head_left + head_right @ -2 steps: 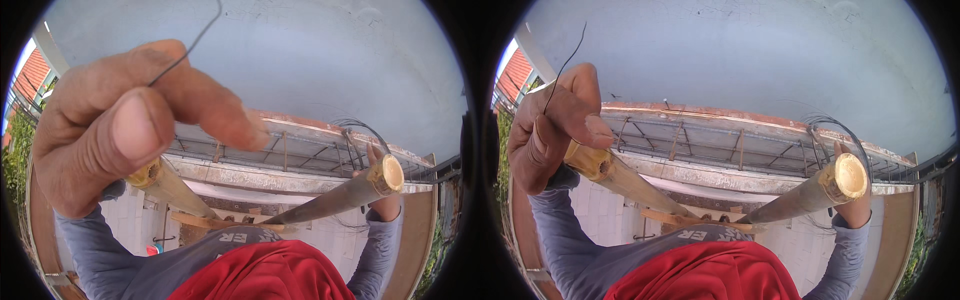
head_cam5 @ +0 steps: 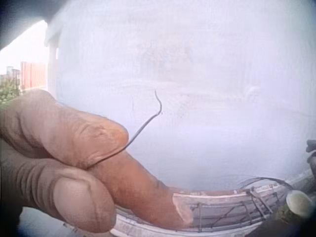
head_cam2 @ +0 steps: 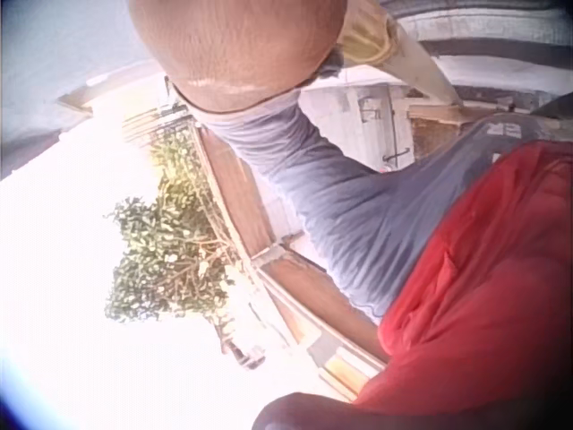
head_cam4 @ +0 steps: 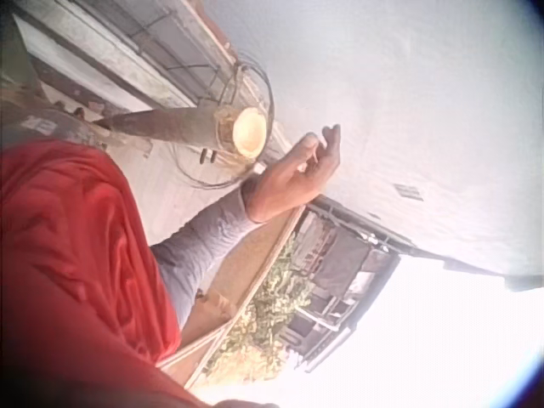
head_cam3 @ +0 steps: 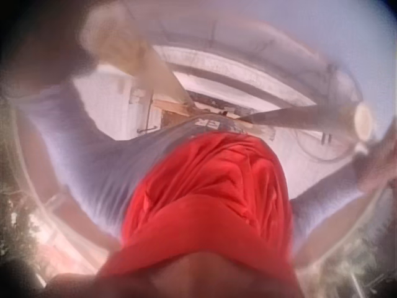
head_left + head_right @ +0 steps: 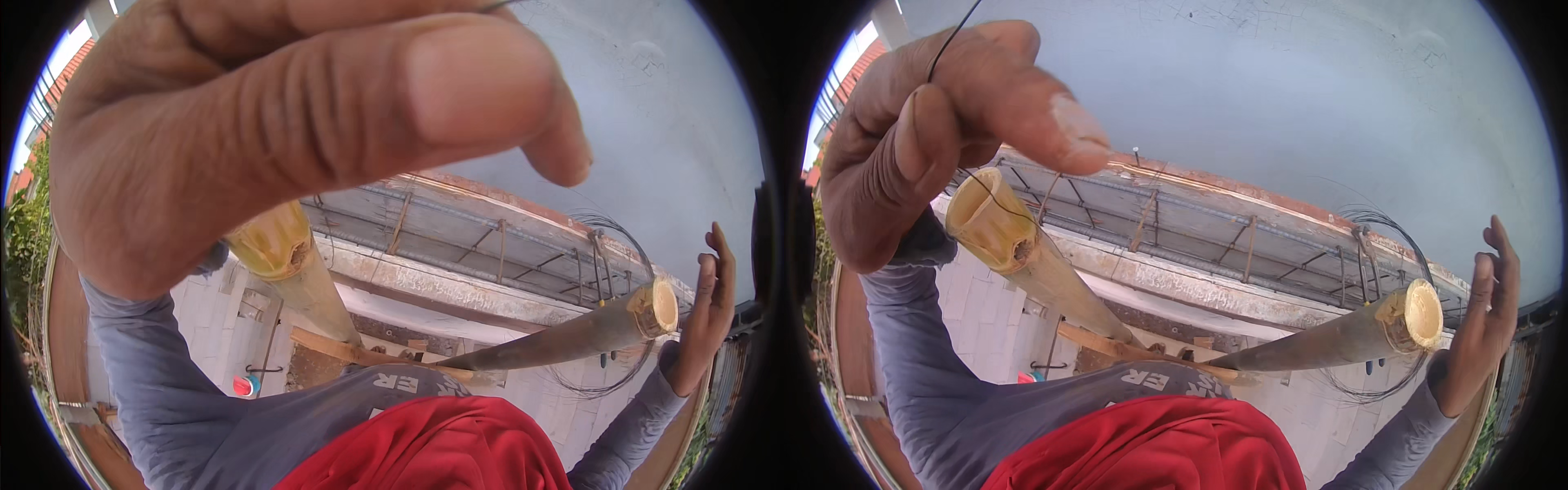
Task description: The person uses pliers to twist and tighten wire around a rebar frame and wooden formwork on top of a wall, then bends the wire ends and repositions bamboo supports.
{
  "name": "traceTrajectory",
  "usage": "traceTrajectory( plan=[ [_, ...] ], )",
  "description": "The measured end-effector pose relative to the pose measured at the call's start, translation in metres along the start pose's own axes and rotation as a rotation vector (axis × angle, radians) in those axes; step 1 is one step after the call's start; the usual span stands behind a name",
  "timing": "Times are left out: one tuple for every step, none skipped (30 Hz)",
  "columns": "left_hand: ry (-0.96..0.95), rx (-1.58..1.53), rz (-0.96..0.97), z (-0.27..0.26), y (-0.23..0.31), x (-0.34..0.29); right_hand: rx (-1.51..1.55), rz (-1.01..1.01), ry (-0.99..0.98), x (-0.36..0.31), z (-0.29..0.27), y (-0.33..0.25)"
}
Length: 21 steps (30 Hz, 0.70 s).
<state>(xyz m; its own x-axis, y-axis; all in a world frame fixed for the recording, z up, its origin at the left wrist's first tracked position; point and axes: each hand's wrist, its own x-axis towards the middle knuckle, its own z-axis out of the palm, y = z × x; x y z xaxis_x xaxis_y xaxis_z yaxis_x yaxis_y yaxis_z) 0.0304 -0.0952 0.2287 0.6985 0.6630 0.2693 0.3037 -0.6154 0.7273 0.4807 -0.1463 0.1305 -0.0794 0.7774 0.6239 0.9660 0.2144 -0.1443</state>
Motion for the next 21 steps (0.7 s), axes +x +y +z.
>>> traceTrajectory(
  plan=[
    [-0.035, -0.028, 0.061, -0.007, -0.02, 0.01, -0.016, 0.161, 0.188, 0.017, -0.048, -0.032],
    [-0.018, 0.029, 0.034, -0.012, 0.0, -0.005, 0.013, 0.004, 0.116, 0.032, -0.056, -0.053],
    [-0.056, 0.007, 0.069, -0.01, -0.02, 0.014, 0.013, -0.063, -0.073, 0.045, -0.054, -0.074],
    [-0.077, -0.002, 0.104, -0.007, -0.03, 0.026, 0.05, -0.122, -0.261, 0.058, -0.052, -0.095],
    [-0.056, 0.026, 0.025, -0.007, -0.031, 0.024, 0.246, -0.268, -0.465, 0.085, -0.015, -0.113],
    [-0.055, 0.024, 0.025, -0.01, -0.037, 0.03, 0.381, -0.348, -0.672, 0.107, 0.003, -0.139],
    [-0.045, 0.032, 0.066, -0.012, -0.028, 0.026, 0.514, -0.399, -0.713, 0.107, 0.014, -0.162],
    [-0.021, 0.052, 0.08, -0.014, -0.019, 0.02, 0.669, -0.463, -0.776, 0.108, 0.031, -0.183],
    [0.002, 0.065, 0.095, -0.014, -0.017, 0.017, 0.775, -0.472, -0.845, 0.11, 0.041, -0.196],
    [0.021, 0.078, 0.11, -0.013, -0.018, 0.021, 0.881, -0.46, -0.919, 0.114, 0.052, -0.203],
    [0.044, 0.092, 0.125, -0.012, -0.021, 0.023, 0.891, -0.475, -1.019, 0.121, 0.056, -0.209],
    [0.118, 0.135, 0.072, -0.013, -0.011, 0.002, 0.971, -0.581, -1.087, 0.122, 0.06, -0.226],
    [0.177, 0.157, 0.092, -0.008, -0.029, 0.001, 1.011, -0.6, -1.144, 0.126, 0.069, -0.227],
    [0.258, 0.08, 0.112, -0.004, -0.051, -0.008, 1.096, -0.634, -1.148, 0.126, 0.084, -0.221],
    [0.334, 0.012, 0.126, 0.002, -0.074, -0.023, 1.145, -0.589, -1.145, 0.125, 0.091, -0.216],
    [0.312, 0.012, 0.122, 0.008, -0.096, -0.041, 1.198, -0.558, -1.142, 0.123, 0.096, -0.214],
    [0.293, 0.019, 0.114, 0.012, -0.114, -0.062, 1.254, -0.535, -1.139, 0.121, 0.101, -0.214],
    [0.22, -0.177, 0.125, 0.023, -0.133, -0.08, 1.284, -0.453, -1.195, 0.123, 0.104, -0.21],
    [0.321, -0.296, 0.035, 0.036, -0.129, -0.08, 1.306, -0.348, -1.244, 0.125, 0.107, -0.203],
    [0.415, -0.421, -0.058, 0.056, -0.123, -0.08, 1.168, -0.352, -1.26, 0.125, 0.111, -0.201],
    [0.514, -0.543, -0.159, 0.068, -0.117, -0.081, 1.032, -0.36, -1.28, 0.128, 0.114, -0.202]
  ],
)
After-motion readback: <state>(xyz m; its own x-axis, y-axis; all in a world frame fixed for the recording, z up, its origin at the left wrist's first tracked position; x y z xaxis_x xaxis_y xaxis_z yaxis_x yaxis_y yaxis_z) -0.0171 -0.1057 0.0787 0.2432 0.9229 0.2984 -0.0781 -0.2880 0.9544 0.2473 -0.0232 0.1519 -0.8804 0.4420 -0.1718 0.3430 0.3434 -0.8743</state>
